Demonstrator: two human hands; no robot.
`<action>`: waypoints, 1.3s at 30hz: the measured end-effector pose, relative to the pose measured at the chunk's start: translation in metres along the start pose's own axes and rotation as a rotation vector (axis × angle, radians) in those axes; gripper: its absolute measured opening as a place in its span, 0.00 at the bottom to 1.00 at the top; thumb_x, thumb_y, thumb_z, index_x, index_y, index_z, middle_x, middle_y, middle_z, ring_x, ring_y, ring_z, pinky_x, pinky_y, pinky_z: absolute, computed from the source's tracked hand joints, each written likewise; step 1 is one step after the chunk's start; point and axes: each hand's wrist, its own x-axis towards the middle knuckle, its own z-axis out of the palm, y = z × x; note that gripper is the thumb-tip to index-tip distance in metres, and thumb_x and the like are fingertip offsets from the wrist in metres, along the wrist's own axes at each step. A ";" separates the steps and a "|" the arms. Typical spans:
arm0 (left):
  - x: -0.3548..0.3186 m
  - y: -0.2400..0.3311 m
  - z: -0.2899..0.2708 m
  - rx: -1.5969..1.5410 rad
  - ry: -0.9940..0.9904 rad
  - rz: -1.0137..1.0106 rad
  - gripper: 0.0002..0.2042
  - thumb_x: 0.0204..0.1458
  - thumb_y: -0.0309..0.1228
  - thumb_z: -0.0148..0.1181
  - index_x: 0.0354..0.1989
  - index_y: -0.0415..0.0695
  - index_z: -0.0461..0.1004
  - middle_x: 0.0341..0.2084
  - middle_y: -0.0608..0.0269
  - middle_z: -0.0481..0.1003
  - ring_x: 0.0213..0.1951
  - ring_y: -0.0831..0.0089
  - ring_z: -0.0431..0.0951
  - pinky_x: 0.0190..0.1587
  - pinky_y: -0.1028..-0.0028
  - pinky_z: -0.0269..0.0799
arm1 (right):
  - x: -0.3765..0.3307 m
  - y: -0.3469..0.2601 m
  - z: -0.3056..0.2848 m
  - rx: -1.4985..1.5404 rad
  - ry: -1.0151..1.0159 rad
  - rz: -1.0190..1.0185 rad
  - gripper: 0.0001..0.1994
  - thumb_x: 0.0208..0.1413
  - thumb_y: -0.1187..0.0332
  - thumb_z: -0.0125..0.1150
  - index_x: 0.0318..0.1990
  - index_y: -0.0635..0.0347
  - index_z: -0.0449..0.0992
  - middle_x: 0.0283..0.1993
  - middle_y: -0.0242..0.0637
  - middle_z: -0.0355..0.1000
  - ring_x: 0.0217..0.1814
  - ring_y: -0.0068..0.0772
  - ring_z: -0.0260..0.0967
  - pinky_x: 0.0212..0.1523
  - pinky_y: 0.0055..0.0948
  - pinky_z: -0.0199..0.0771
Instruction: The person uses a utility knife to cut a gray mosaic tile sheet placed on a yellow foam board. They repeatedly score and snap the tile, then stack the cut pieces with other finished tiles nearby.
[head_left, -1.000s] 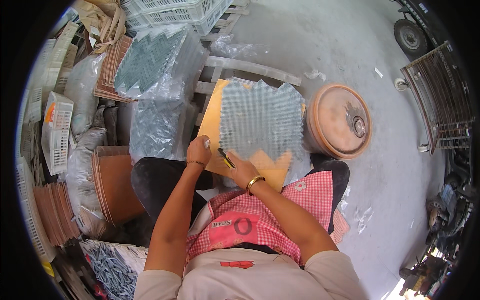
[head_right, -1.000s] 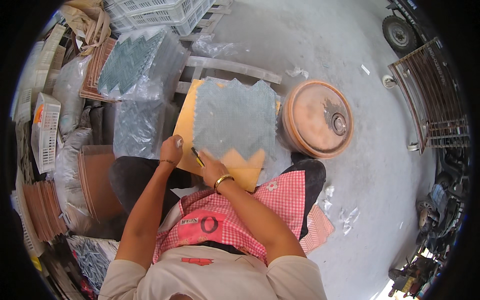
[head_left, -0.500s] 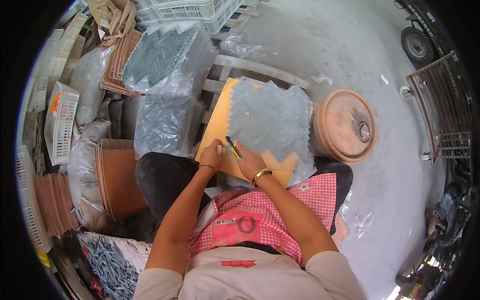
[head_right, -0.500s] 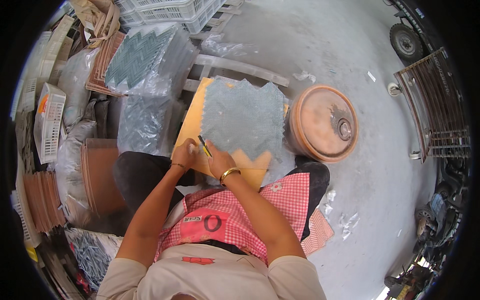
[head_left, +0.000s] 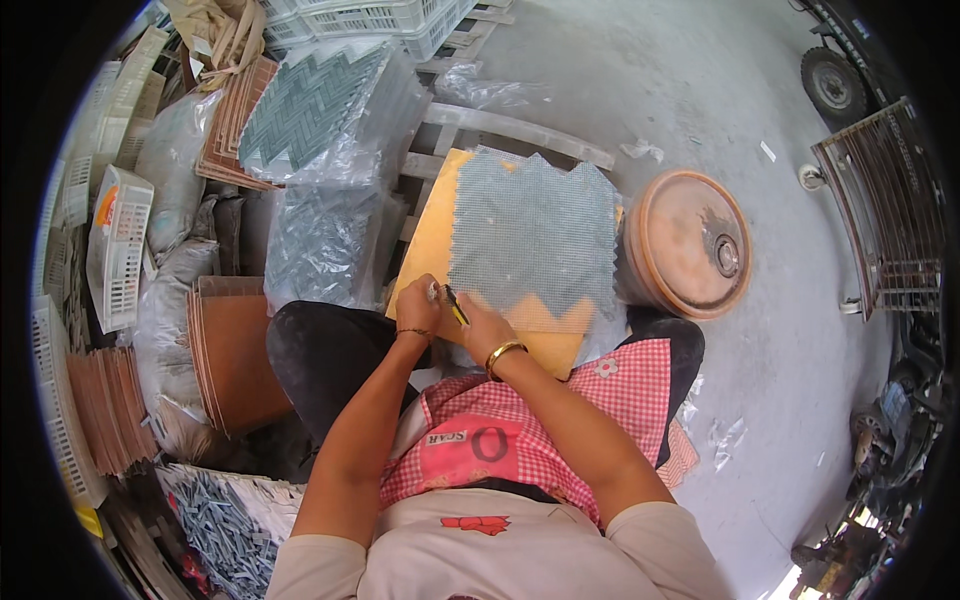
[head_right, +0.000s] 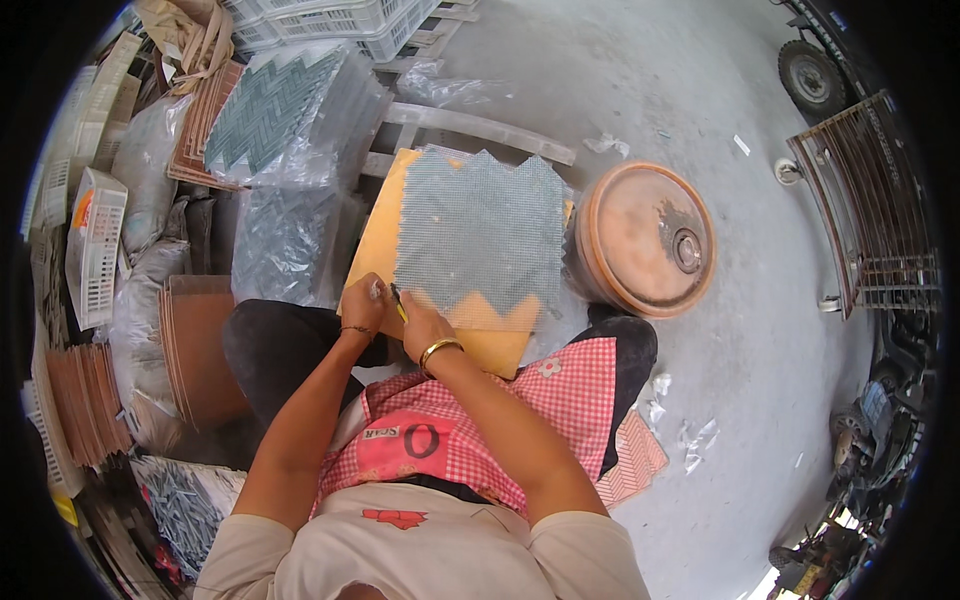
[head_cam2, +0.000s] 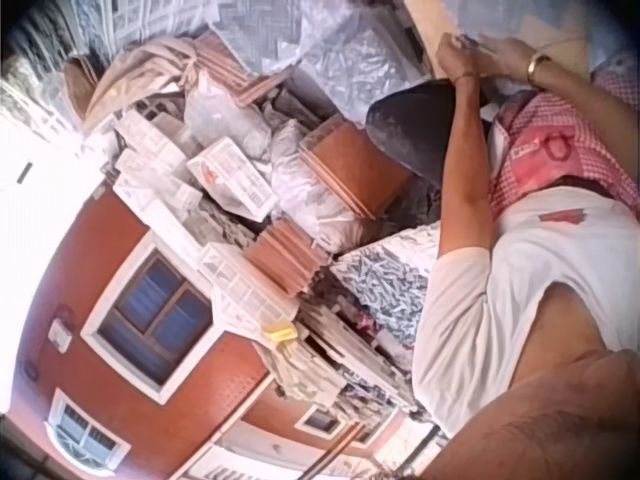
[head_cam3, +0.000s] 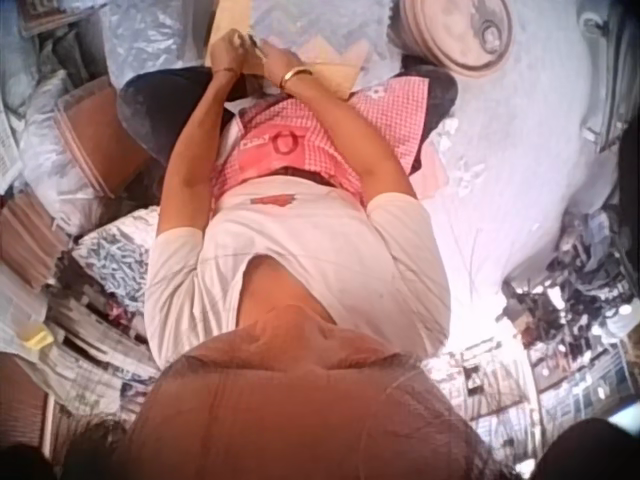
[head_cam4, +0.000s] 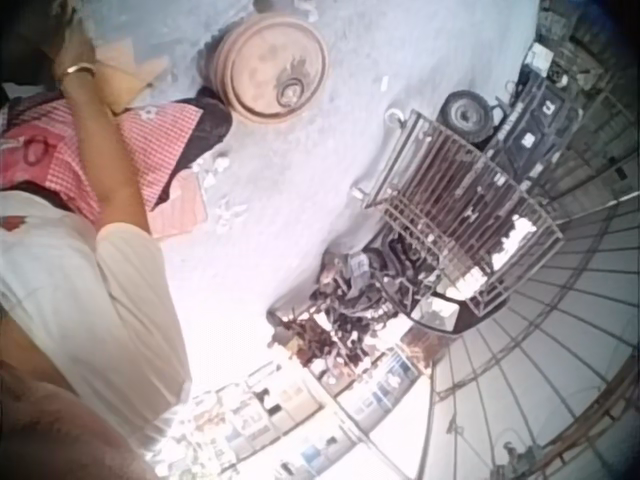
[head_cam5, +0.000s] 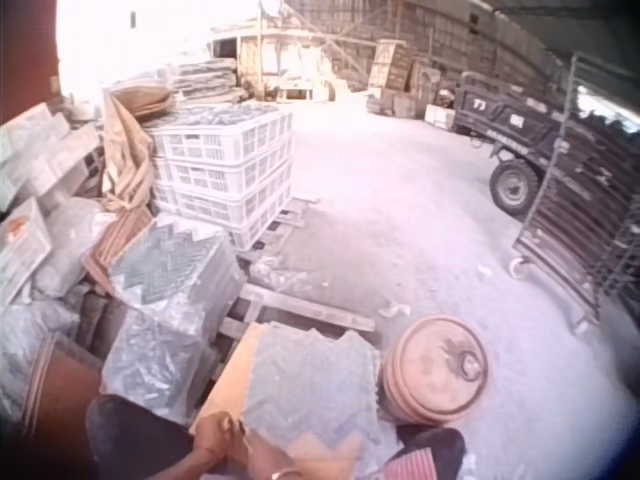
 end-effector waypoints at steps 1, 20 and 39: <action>0.000 -0.001 0.000 -0.008 0.006 0.005 0.03 0.37 0.24 0.54 0.23 0.40 0.68 0.19 0.45 0.69 0.26 0.49 0.70 0.28 0.60 0.64 | -0.001 0.002 0.003 0.010 0.014 -0.012 0.25 0.46 0.72 0.47 0.55 0.53 0.55 0.39 0.56 0.66 0.42 0.53 0.64 0.43 0.41 0.63; -0.020 0.004 -0.009 -0.078 -0.140 -0.061 0.09 0.36 0.32 0.56 0.21 0.38 0.68 0.23 0.48 0.70 0.30 0.56 0.71 0.32 0.66 0.65 | 0.015 0.036 -0.058 0.142 0.312 -0.136 0.28 0.44 0.69 0.52 0.56 0.56 0.53 0.22 0.46 0.69 0.21 0.39 0.68 0.26 0.33 0.70; -0.011 0.019 0.001 0.056 0.032 -0.286 0.05 0.39 0.23 0.46 0.26 0.43 0.65 0.24 0.51 0.69 0.31 0.52 0.69 0.31 0.59 0.64 | 0.120 0.079 -0.173 -0.674 0.380 -0.183 0.17 0.37 0.69 0.60 0.36 0.64 0.63 0.39 0.45 0.64 0.45 0.46 0.60 0.44 0.39 0.60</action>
